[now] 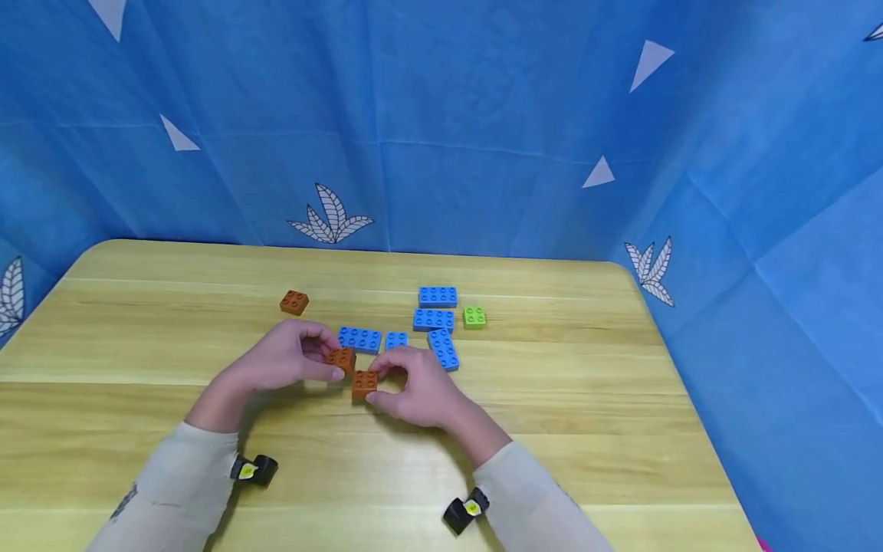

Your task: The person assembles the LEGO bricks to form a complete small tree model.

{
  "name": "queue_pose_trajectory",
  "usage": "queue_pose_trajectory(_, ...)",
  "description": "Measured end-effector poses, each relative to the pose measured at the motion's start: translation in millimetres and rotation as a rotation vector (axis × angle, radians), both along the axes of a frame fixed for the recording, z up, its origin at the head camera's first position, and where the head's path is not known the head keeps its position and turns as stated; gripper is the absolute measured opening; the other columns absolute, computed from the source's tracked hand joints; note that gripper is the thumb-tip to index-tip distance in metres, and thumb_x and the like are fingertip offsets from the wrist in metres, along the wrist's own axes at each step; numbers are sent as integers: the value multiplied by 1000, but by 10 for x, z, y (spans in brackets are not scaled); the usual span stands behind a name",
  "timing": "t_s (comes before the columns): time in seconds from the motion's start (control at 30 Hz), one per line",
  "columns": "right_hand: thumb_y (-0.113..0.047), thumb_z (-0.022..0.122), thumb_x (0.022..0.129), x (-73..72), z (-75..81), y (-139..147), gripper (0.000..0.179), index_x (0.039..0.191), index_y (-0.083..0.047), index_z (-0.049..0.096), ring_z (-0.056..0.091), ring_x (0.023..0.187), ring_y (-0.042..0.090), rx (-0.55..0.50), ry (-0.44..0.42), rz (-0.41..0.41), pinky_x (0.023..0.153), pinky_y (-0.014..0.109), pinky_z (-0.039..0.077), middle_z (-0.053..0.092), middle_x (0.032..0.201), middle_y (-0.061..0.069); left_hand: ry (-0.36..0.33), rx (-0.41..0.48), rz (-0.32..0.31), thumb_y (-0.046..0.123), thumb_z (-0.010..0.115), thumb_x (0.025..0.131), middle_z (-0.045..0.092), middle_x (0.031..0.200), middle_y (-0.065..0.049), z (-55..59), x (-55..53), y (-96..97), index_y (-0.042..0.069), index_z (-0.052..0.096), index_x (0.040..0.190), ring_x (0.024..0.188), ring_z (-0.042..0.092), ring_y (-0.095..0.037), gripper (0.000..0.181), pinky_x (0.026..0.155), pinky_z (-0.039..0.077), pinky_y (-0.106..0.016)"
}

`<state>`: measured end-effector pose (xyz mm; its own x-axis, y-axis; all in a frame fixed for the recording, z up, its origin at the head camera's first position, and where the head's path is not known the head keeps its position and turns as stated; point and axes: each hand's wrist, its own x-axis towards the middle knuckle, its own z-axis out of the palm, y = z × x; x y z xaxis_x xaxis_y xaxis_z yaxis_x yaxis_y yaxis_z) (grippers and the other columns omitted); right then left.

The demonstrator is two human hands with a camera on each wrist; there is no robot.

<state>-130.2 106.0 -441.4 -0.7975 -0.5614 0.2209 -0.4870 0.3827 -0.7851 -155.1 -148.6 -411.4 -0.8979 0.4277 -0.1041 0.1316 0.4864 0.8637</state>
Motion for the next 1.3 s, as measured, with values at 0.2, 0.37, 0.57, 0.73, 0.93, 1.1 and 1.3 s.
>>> queue_pose_trajectory(0.2, -18, 83, 79, -106, -70, -18, 27, 103, -14, 71, 58, 120, 20, 23, 42, -47, 103, 39, 41, 69, 116, 2, 24, 35, 14, 20, 88, 77, 66, 101, -5, -37, -29, 67, 8, 70, 100, 97, 61, -24, 32, 91, 48, -43)
queue_pose_trajectory(0.37, -20, 83, 78, -170, -94, -50, 28, 102, -16, 68, 55, 125, 22, 66, 67, -64, 105, 42, 39, 66, 125, 5, 62, 71, 25, 17, 88, 78, 64, 126, -10, -60, -63, 100, 9, 68, 96, 123, 54, -32, 28, 105, 39, -46)
queue_pose_trajectory(0.57, -25, 81, 80, -195, -100, -70, 26, 101, -20, 67, 50, 129, 22, 102, 76, -75, 107, 45, 35, 61, 135, 4, 93, 81, 20, 17, 88, 77, 59, 136, -9, -68, -76, 139, 11, 69, 96, 132, 46, -33, 28, 107, 36, -48)
queue_pose_trajectory(0.73, -22, 82, 80, -222, -123, -65, 31, 107, -15, 69, 58, 106, 15, 64, 105, -102, 90, 36, 46, 66, 113, -3, 156, 58, 5, 19, 89, 76, 66, 106, -3, -45, -55, 196, 12, 70, 100, 101, 59, -28, 31, 88, 47, -46)
queue_pose_trajectory(0.93, -17, 85, 78, -244, -139, -50, 35, 109, -11, 69, 58, 96, 13, 52, 103, -152, 81, 32, 49, 66, 105, -5, 164, 51, 0, 16, 90, 75, 65, 95, 1, -51, -43, 241, 11, 71, 103, 90, 59, -26, 34, 81, 49, -44)
queue_pose_trajectory(1.1, -15, 87, 78, -253, -125, -49, 39, 111, -11, 66, 60, 99, 14, 24, 56, -182, 83, 34, 49, 68, 102, -6, 164, 49, 17, 13, 90, 75, 66, 96, 1, -99, -65, 264, 11, 71, 103, 90, 60, -24, 34, 81, 50, -41)
queue_pose_trajectory(1.3, -20, 88, 77, -243, -166, -68, 36, 106, -17, 67, 56, 97, 12, 31, 81, -201, 85, 36, 46, 69, 100, -12, 192, 25, 37, 18, 91, 75, 65, 95, 1, -169, -43, 273, 11, 73, 104, 87, 59, -21, 35, 79, 50, -39)
